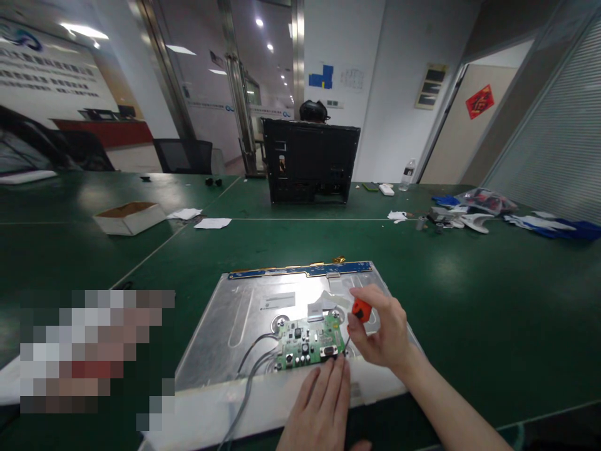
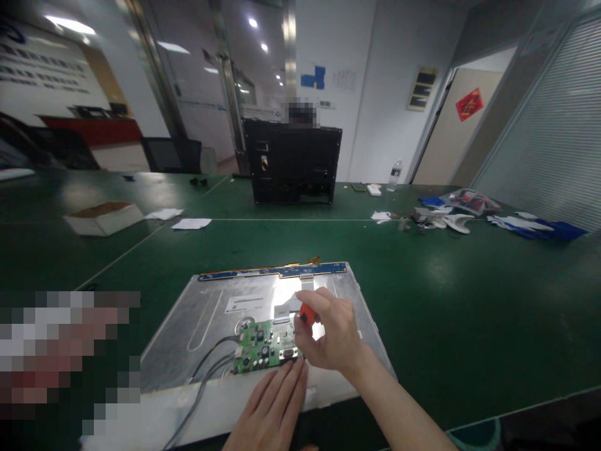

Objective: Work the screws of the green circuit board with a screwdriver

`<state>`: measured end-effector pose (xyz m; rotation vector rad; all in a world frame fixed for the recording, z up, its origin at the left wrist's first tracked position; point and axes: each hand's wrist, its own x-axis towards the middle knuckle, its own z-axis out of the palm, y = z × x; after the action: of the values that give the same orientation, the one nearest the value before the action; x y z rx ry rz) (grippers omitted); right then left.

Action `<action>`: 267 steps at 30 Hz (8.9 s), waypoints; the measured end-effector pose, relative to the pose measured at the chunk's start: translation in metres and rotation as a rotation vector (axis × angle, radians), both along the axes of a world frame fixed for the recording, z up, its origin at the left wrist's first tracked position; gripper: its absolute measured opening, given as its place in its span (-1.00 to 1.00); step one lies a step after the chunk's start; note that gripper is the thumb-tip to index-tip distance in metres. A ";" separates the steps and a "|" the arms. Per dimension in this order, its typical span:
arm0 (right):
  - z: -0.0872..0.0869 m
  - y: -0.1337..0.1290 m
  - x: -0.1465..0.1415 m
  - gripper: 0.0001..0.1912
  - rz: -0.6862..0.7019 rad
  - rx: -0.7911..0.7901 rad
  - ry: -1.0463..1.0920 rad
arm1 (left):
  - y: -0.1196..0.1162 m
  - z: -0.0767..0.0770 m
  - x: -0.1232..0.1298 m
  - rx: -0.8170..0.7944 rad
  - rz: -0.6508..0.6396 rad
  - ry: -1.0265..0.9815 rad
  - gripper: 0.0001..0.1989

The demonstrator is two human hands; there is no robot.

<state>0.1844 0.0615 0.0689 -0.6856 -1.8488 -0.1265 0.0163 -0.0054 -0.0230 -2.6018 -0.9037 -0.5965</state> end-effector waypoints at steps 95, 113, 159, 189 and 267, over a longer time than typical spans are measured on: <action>0.007 -0.001 0.001 -0.62 -0.038 0.014 -0.035 | -0.004 0.003 0.001 -0.159 0.028 0.054 -0.31; 0.003 -0.002 0.001 -0.58 -0.054 -0.027 -0.042 | -0.007 0.012 0.003 -0.204 0.010 0.056 -0.30; 0.008 -0.002 0.007 -0.64 0.011 -0.067 -0.051 | -0.018 0.031 0.003 -0.313 0.046 -0.041 -0.41; 0.004 0.001 0.005 -0.67 -0.051 -0.032 -0.067 | -0.017 0.028 0.003 -0.304 0.050 -0.024 -0.40; 0.004 0.000 0.005 -0.65 -0.056 -0.023 -0.074 | -0.016 0.024 0.002 -0.353 0.042 0.020 -0.36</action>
<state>0.1896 0.0619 0.0732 -0.7581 -1.9052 -0.1691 0.0187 -0.0217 0.0006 -2.8811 -1.1438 -0.4300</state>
